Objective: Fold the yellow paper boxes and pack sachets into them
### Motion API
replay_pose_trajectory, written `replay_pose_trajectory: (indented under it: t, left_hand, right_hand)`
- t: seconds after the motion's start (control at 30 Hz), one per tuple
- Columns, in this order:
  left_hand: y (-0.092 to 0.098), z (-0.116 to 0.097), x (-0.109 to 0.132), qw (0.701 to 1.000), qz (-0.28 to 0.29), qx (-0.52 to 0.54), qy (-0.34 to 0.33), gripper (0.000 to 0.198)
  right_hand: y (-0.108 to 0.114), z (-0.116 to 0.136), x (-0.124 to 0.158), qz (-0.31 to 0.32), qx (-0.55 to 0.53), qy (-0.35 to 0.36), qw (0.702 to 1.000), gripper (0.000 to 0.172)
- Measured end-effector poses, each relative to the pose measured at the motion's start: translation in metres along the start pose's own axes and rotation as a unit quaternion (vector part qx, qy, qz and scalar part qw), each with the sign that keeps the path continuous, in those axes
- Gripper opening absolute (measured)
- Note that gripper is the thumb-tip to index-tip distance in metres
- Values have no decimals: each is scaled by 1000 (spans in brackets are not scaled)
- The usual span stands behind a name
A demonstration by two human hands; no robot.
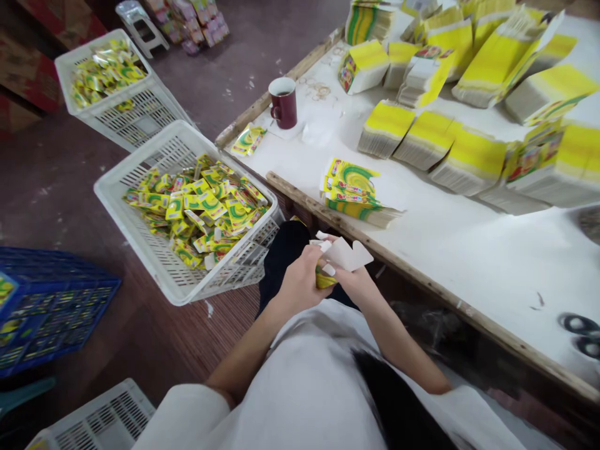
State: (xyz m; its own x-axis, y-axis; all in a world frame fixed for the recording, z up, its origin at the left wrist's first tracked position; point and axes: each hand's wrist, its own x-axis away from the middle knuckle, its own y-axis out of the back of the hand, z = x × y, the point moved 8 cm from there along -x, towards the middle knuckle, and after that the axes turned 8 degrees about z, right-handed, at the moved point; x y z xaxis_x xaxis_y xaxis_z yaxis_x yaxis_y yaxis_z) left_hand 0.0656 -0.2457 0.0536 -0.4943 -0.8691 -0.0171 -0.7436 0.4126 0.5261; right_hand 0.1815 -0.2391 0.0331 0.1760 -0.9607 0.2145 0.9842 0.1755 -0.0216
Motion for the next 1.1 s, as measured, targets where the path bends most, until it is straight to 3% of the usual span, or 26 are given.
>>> replay_pose_trajectory:
  t: [0.07, 0.13, 0.2, 0.3, 0.37, 0.43, 0.5, 0.63, 0.77, 0.93, 1.03, 1.1]
  left_hand:
    - [1, 0, 2, 1000, -19, 0, -7, 60]
    - [2, 5, 2, 1000, -29, 6, 11, 54]
    - [-5, 14, -1, 999, -1, 24, 40, 51]
    - [-13, 22, -6, 998, 25, 29, 41, 46]
    - [-9, 24, -9, 1000, -1, 10, 26, 58]
    - [0, 26, -10, 999, -25, -26, 30, 74]
    - [8, 26, -10, 997, -17, -63, 38, 73]
    - [22, 26, -10, 997, 21, -65, 37, 56]
    - [34, 24, -10, 998, 13, -54, 17, 58]
    - [30, 16, -11, 999, 30, -42, 2, 60]
    - [27, 14, -10, 999, -4, -40, 22, 55]
    - [28, 19, -8, 998, -48, 11, 38, 56]
  right_hand:
    - [-2, -1, -1, 7, -14, -11, 1000, 57]
    - [-1, 6, 0, 6, 17, 21, 1000, 62]
    - [-8, 15, 2, 50, 83, 70, 993, 65]
    - [-22, 20, 8, 129, 209, 119, 962, 56]
    - [-18, 20, 9, 113, 255, 136, 951, 53]
    - [-5, 23, 9, 49, 268, 155, 950, 55]
    - [5, 24, 9, 16, 284, 171, 943, 55]
    - [-4, 17, 6, 121, 339, 158, 920, 62]
    - [3, 18, 6, 164, 364, 141, 906, 41]
    - [9, 36, 8, 229, 327, 173, 900, 24]
    - [6, 36, 5, 164, 309, 170, 921, 27]
    - [3, 35, 5, 101, 277, 179, 939, 43]
